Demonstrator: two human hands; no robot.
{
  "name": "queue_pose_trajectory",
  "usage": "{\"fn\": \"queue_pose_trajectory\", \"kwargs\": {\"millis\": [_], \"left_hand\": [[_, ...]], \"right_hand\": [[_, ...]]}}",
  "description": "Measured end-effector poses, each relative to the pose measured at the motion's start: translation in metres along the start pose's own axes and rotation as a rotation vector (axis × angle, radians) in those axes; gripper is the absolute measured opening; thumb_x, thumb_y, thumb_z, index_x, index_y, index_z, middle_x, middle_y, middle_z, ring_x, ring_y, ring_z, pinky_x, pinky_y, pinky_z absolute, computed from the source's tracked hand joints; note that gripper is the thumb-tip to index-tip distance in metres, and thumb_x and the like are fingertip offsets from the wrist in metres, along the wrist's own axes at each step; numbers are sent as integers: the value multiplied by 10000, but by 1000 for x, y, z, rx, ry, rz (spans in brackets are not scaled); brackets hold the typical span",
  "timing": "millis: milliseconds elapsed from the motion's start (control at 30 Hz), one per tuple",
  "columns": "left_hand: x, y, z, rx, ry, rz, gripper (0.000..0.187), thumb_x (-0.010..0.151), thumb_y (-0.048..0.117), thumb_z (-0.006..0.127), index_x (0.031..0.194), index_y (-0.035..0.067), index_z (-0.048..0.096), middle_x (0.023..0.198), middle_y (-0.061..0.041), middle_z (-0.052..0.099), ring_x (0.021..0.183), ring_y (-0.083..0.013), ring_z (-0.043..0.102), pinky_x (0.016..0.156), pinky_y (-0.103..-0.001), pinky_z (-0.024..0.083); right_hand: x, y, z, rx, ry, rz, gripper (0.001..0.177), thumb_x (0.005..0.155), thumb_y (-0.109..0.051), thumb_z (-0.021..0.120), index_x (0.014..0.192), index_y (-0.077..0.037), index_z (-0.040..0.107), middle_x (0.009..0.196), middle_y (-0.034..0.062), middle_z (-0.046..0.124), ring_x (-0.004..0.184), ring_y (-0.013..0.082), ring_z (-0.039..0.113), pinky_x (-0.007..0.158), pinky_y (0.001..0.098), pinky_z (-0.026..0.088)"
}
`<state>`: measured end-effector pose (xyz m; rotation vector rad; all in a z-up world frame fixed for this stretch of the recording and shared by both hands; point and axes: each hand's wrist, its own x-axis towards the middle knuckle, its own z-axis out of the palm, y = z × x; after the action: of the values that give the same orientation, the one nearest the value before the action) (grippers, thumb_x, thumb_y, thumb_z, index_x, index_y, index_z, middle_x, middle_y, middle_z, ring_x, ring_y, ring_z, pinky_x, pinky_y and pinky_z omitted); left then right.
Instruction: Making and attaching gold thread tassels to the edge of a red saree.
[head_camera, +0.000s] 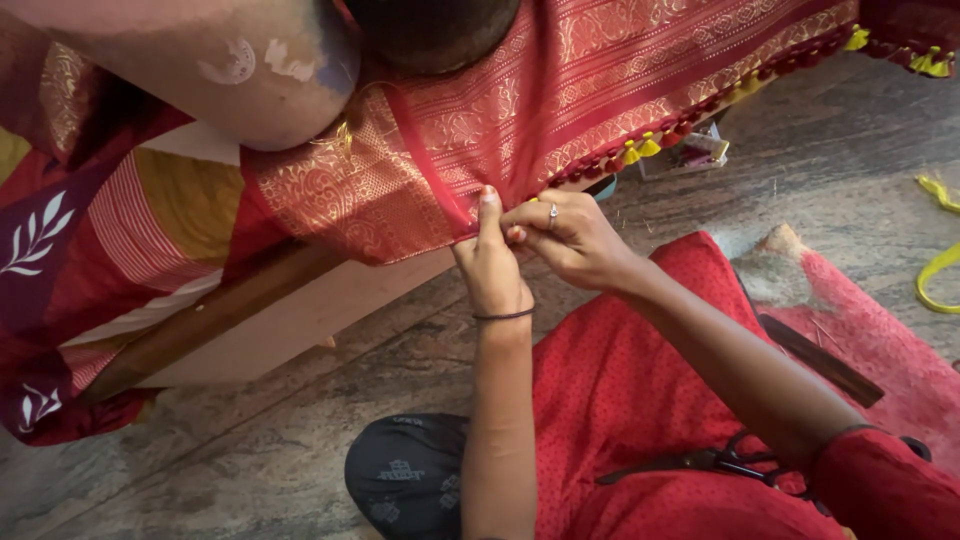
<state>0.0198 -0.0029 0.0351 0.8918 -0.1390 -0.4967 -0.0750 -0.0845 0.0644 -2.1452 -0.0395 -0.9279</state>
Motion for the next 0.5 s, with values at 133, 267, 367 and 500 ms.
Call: {"fn": "queue_pose_trajectory", "kwargs": {"millis": [133, 267, 367, 500], "left_hand": [[-1, 0, 2, 27, 38, -33, 162, 1043, 186, 634, 1049, 25, 656, 792, 39, 569, 594, -33, 466, 489, -212, 364], [0, 2, 1, 40, 33, -11, 177, 1034, 190, 637, 1055, 19, 675, 818, 42, 586, 614, -28, 459, 510, -212, 369], [-9, 17, 8, 42, -14, -4, 196, 1034, 198, 610, 1095, 19, 659, 890, 25, 611, 718, -50, 524, 602, -229, 433], [-36, 10, -4, 165, -47, 179, 261, 1057, 231, 542, 1154, 10, 642, 964, -5, 656, 846, -85, 598, 721, -259, 503]], "right_hand": [[-1, 2, -1, -20, -7, -18, 93, 965, -79, 668, 1049, -62, 704, 841, 92, 668, 777, 263, 663, 700, 383, 503], [0, -4, 2, -18, 1, 20, 103, 956, -79, 700, 1056, -58, 716, 837, 105, 661, 769, 261, 661, 690, 376, 501], [-5, -11, 13, 7, 51, 94, 120, 973, -89, 678, 1081, -57, 719, 867, 86, 682, 789, 216, 671, 700, 345, 515], [-18, -25, 32, 43, 174, 251, 111, 1015, -110, 663, 1091, -52, 719, 926, 57, 675, 849, 170, 640, 771, 313, 514]]}}
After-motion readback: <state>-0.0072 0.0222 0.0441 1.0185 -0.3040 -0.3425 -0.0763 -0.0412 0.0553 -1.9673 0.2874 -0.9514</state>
